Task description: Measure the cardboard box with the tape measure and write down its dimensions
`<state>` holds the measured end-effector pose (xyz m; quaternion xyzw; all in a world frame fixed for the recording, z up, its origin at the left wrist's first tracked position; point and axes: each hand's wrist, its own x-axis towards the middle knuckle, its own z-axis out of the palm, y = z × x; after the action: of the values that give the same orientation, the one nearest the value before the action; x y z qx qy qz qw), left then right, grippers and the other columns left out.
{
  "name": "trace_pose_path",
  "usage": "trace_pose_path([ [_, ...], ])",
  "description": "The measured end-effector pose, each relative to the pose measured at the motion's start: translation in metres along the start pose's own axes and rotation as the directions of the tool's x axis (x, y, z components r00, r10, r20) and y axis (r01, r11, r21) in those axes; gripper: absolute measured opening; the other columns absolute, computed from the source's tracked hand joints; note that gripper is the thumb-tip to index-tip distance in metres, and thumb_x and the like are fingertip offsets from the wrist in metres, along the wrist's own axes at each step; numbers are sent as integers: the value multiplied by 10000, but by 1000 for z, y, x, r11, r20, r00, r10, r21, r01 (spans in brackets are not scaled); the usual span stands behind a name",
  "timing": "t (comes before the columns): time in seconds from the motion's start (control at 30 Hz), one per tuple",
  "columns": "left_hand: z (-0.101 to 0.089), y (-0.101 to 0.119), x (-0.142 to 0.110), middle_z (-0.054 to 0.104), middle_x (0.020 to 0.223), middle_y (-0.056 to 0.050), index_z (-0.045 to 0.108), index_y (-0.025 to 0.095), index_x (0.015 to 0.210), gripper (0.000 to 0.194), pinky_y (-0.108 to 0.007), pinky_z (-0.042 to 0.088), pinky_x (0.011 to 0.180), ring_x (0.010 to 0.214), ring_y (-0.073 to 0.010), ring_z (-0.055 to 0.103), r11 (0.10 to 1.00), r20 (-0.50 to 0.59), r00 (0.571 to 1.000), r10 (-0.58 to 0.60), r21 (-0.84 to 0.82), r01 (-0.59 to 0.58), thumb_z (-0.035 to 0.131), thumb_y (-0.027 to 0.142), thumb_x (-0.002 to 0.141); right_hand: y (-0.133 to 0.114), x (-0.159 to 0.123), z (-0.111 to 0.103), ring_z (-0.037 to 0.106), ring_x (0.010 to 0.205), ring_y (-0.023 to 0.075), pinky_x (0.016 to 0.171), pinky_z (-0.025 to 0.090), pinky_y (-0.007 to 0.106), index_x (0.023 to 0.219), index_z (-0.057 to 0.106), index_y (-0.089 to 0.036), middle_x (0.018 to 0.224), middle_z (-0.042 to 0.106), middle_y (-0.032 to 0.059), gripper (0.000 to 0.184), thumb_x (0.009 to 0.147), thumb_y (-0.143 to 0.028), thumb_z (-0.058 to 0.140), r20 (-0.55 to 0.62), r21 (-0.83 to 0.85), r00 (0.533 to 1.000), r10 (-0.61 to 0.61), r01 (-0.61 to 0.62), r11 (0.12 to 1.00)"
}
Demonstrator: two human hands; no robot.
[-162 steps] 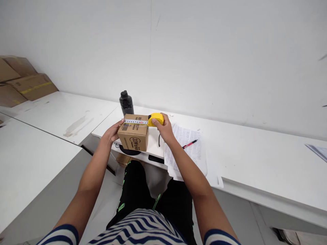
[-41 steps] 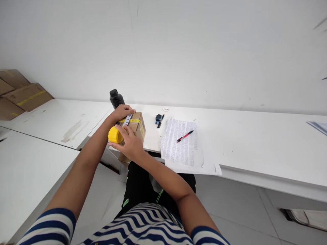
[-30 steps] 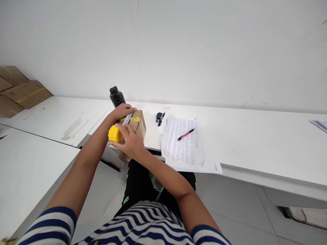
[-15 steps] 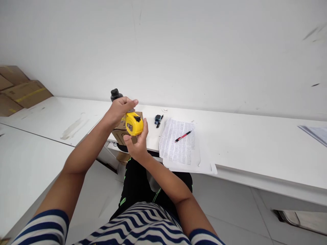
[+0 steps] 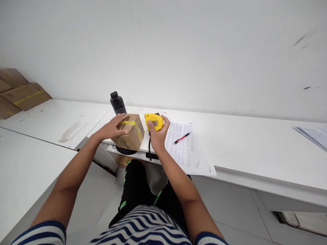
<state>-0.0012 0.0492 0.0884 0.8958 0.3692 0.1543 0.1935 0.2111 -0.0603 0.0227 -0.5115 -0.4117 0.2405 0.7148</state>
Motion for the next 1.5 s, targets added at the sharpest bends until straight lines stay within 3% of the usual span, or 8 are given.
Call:
trace_pose_path([
  [0.17, -2, -51, -25, 391, 1568, -110, 489, 216, 1446, 769, -448, 196, 1218, 1470, -307, 301, 959, -249, 967, -56, -282, -17, 414, 723, 872, -8, 20, 27, 622, 844, 185, 677, 559, 316, 1222, 383, -260, 1065, 555, 49, 659, 732, -555, 711, 52, 24, 998, -30, 29, 999],
  [0.47, 104, -80, -47, 586, 1398, -108, 577, 214, 1313, 829, -438, 355, 1126, 1334, -282, 495, 473, -294, 882, -368, -876, -94, 216, 811, 865, -4, 59, 98, 625, 1008, 249, 916, 487, 418, 1246, 544, -271, 1187, 652, 40, 564, 764, -517, 706, 602, -190, 783, -156, 330, 925],
  [0.67, 62, -52, -47, 632, 1330, -101, 661, 219, 1154, 583, -393, 431, 1012, 1263, -270, 549, 517, -349, 798, -491, -854, -55, 488, 697, 866, -3, 57, 99, 614, 1093, 258, 966, 478, 424, 1283, 539, -242, 1309, 609, 77, 581, 788, -504, 696, 682, -192, 710, -174, 404, 894],
  [0.8, 21, -35, -45, 725, 985, -66, 687, 191, 915, 522, -349, 450, 908, 1009, -231, 632, 627, -327, 835, -442, -779, 27, 526, 683, 851, -13, 52, 98, 590, 1167, 274, 991, 477, 435, 1318, 499, -232, 1343, 582, 108, 587, 828, -510, 663, 705, -168, 664, -249, 498, 851],
  [0.97, -7, -34, -44, 535, 616, 18, 552, 180, 627, 419, -271, 406, 685, 626, -119, 491, 582, -249, 915, -317, -813, -19, 695, 543, 781, -35, 49, 79, 595, 1197, 294, 1002, 492, 456, 1361, 503, -257, 1345, 596, 105, 594, 851, -529, 640, 730, -194, 610, -308, 617, 763],
  [1.1, -5, -52, -49, 415, 550, 39, 470, 192, 568, 384, -268, 355, 609, 555, -106, 402, 492, -217, 896, -387, -871, 2, 665, 432, 794, -42, 57, 31, 605, 1209, 308, 1023, 496, 475, 1348, 560, -282, 1342, 624, 82, 588, 825, -524, 679, 719, -307, 650, -246, 615, 727],
  [1.3, 24, -75, -44, 402, 563, 36, 469, 199, 574, 351, -281, 314, 575, 537, -115, 359, 555, -33, 886, -463, -790, 261, 618, 441, 781, -29, 74, -40, 610, 1216, 310, 1016, 513, 463, 1339, 591, -297, 1372, 620, 63, 604, 786, -494, 733, 688, -462, 725, -7, 446, 767],
  [1.5, 35, -75, -30, 619, 982, -35, 557, 225, 901, 382, -322, 431, 779, 934, -217, 576, 640, -54, 872, -487, -701, 315, 653, 559, 743, -17, 76, -45, 588, 1239, 298, 1009, 516, 435, 1325, 593, -294, 1430, 569, 53, 603, 772, -484, 739, 690, -463, 718, 92, 341, 818],
])
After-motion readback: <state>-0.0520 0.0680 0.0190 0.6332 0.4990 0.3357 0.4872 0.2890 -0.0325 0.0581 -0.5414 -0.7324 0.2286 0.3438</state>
